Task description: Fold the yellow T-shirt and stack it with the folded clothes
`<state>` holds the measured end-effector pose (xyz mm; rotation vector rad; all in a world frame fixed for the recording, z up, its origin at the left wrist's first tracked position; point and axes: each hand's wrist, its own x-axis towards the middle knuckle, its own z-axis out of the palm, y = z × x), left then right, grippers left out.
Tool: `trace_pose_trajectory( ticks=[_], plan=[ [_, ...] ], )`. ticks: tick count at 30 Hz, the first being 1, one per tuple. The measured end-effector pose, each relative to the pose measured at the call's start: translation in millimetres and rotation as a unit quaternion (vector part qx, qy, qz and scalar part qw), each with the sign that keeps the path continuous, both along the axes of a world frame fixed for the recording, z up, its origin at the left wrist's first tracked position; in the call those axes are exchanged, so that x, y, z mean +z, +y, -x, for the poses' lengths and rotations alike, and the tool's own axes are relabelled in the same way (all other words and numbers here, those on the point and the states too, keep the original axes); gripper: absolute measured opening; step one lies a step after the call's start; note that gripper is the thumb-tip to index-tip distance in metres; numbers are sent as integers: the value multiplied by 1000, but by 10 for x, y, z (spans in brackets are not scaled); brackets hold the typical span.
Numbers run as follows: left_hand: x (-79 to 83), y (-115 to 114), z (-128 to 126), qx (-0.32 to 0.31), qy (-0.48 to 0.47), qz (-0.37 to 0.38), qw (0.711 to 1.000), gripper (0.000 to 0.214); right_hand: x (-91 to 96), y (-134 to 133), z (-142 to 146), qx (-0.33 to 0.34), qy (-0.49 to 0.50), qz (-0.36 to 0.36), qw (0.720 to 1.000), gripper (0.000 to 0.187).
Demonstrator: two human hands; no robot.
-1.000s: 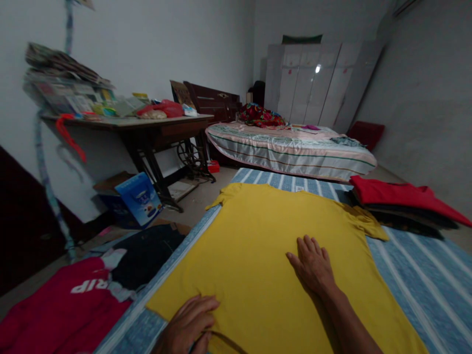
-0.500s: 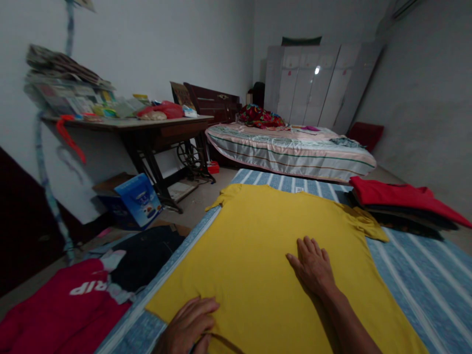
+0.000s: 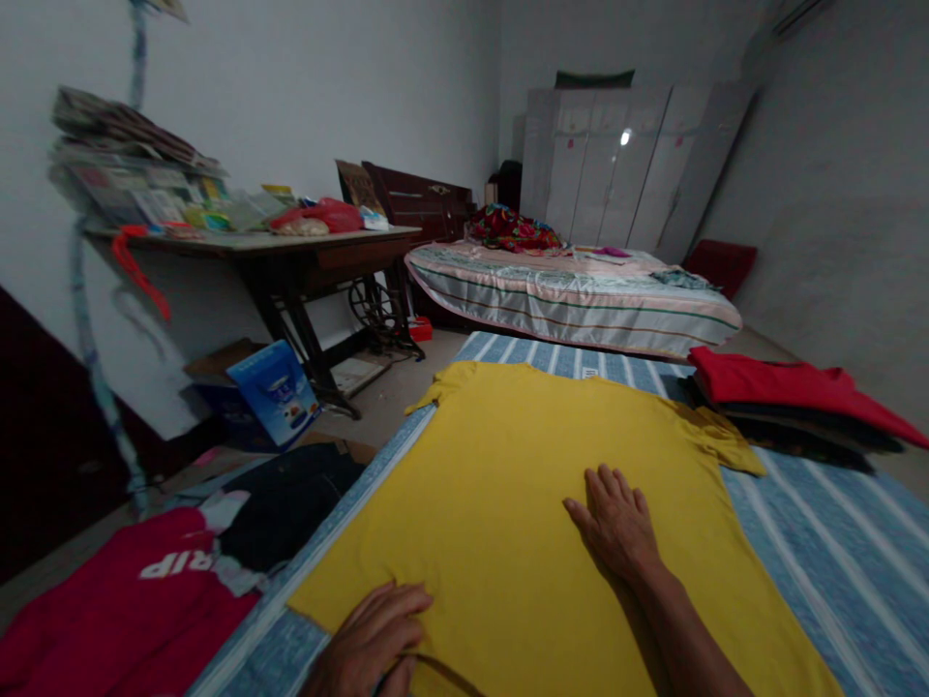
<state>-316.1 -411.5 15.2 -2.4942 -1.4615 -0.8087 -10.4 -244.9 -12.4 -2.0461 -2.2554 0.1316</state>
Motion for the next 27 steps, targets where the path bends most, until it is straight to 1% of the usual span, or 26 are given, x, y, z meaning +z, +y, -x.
trace_pose_trajectory(
  ticks=[7,16,23,27],
  plan=[
    [18,-5,-3,5,-1,2,1000,18,3,-5,-4,0,6,-1,1000,64],
    [-2,-11,13,-2,4,-14,1000,18,-5,0,-8,1,12,-2,1000,64],
    [-16,-4,24,4,2,4,1000,16,-34,14,-18,2,9,1,1000,64],
    [-17,1,17,5,-6,12,1000,17,-18,3,-12,-1,8,-1,1000,64]
  ],
)
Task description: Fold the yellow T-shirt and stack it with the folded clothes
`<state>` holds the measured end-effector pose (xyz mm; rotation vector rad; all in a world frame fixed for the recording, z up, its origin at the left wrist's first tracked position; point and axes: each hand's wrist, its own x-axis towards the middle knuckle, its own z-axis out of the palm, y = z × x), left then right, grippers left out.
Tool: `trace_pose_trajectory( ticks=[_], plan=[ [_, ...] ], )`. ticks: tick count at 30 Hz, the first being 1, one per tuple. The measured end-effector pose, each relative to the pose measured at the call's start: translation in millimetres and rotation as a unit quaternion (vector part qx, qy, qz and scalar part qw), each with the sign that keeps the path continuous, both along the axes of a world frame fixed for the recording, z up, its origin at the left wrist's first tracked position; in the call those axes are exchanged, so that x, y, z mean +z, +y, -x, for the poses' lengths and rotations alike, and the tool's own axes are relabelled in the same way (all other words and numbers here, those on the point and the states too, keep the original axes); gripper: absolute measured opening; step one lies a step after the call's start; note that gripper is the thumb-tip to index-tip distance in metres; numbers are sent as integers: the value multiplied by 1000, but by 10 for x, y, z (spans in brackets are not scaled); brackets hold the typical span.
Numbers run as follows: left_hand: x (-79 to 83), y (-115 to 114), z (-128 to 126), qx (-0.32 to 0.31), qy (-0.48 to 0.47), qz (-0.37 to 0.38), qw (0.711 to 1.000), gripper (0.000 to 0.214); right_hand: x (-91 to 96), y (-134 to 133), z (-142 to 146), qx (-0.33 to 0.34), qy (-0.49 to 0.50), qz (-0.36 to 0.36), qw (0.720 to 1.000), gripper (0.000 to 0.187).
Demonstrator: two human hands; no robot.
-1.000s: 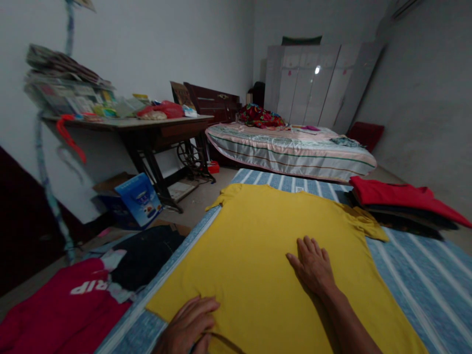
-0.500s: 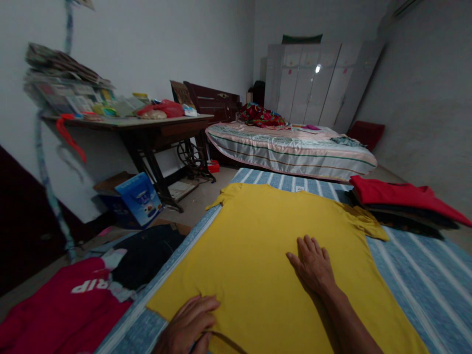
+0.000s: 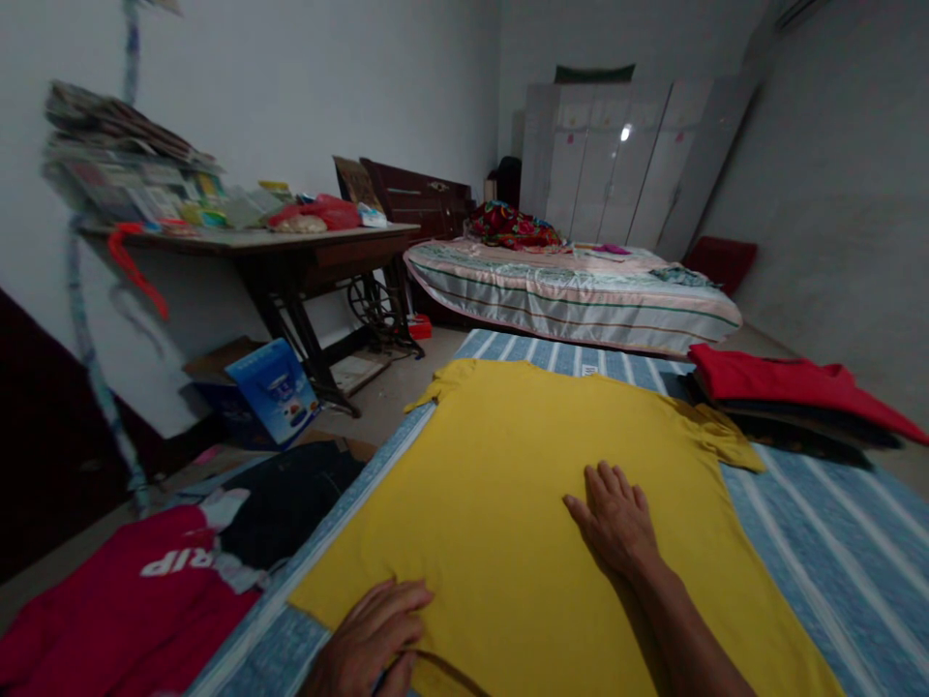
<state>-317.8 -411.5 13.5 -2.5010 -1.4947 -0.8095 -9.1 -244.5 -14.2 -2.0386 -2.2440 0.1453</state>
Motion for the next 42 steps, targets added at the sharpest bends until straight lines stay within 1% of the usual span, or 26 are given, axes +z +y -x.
trace_pose_trajectory(
  ticks=[7,15,20,24,29,37,42],
  plan=[
    [-30,-9,13,-2,14,-16,1000,18,38,-13,1,2,-5,3,1000,64],
    [-20,4,10,-4,8,-3,1000,17,36,-18,13,-1,-5,4,1000,64],
    [-84,-4,39,0,24,-12,1000,16,56,-22,16,-3,-4,7,1000,64],
    [-116,-10,61,-3,32,-22,999,17,28,-12,11,-3,1,7,1000,65],
    [-99,7,55,-2,32,-10,999,18,-9,-1,4,-3,-4,-1,1000,65],
    [-70,-11,29,3,22,-10,1000,17,51,-16,12,-1,-9,1,1000,64],
    [-56,-11,29,-1,13,-14,1000,17,34,-12,9,1,-5,-2,1000,63]
  ],
)
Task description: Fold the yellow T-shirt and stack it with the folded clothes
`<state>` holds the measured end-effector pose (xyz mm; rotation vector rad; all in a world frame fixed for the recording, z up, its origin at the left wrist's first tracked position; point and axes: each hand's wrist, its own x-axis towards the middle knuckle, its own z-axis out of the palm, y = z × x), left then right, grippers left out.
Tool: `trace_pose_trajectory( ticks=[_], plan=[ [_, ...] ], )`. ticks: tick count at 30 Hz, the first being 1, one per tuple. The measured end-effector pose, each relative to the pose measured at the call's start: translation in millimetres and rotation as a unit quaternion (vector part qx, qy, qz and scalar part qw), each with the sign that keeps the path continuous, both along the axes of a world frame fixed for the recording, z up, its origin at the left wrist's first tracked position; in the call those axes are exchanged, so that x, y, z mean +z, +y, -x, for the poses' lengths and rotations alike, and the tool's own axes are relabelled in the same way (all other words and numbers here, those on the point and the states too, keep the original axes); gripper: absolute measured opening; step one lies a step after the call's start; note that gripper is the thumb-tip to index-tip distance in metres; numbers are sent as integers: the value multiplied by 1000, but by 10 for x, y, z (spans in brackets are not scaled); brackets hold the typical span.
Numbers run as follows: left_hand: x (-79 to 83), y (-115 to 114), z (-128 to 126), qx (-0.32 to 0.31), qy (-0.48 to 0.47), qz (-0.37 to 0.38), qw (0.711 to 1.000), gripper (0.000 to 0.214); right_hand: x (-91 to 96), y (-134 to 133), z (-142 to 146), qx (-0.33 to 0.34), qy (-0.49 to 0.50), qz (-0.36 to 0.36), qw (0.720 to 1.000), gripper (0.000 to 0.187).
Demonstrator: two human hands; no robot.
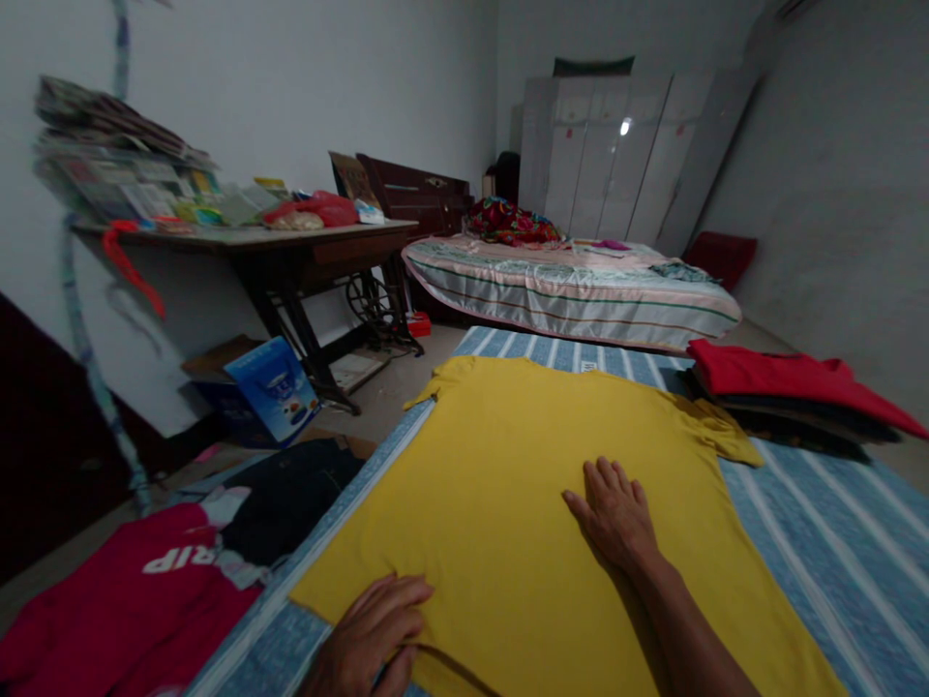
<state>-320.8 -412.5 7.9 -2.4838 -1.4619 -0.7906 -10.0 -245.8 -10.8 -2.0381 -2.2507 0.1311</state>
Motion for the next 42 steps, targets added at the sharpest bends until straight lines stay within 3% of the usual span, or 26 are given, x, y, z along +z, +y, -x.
trace_pose_trajectory(
  ticks=[42],
  plan=[
    [12,3,-14,-1,-1,9,1000,17,-31,6,-18,4,11,-6,1000,62]
  ],
)
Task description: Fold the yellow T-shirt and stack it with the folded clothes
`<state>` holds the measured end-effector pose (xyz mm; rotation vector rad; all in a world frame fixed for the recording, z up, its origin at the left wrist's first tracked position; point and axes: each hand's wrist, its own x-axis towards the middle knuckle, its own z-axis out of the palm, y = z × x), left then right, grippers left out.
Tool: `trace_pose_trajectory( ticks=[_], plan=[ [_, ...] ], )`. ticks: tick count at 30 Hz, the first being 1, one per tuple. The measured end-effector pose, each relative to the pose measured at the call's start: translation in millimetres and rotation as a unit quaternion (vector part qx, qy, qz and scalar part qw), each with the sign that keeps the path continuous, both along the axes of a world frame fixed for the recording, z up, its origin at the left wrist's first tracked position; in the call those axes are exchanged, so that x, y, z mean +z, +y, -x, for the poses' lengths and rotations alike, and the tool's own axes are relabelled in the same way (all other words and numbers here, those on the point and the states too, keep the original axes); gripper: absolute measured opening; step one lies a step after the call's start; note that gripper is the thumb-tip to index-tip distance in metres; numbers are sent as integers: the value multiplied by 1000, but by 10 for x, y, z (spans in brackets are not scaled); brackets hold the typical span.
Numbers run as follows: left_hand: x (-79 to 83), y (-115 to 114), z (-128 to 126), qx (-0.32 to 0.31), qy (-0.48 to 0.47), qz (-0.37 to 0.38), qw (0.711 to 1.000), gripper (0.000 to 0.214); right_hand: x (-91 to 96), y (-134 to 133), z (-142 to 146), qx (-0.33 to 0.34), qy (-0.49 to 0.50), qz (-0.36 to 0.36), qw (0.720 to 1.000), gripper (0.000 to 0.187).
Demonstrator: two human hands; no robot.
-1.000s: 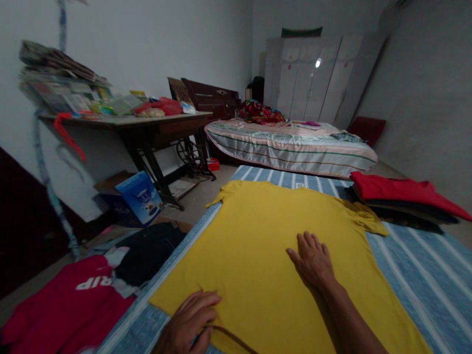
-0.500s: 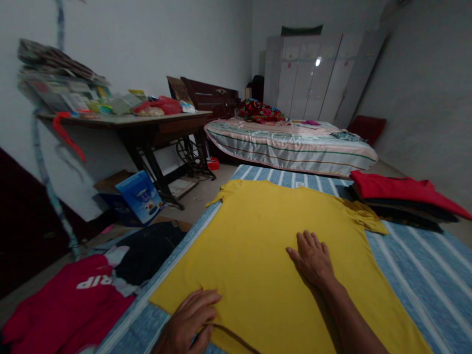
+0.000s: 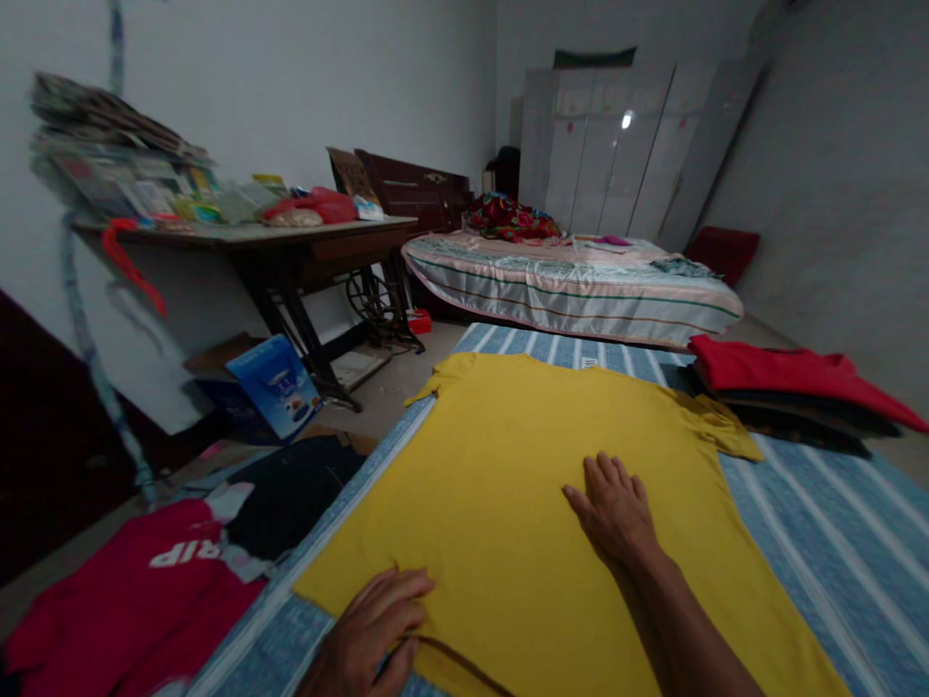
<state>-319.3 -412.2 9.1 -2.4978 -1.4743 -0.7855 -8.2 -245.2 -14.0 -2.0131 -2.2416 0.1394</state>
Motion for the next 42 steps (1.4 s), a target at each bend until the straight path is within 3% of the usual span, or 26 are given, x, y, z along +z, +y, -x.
trace_pose_trajectory(
  ticks=[42],
  plan=[
    [15,-24,-15,7,-21,22,1000,13,21,-10,0,3,-9,-2,1000,62]
  ],
)
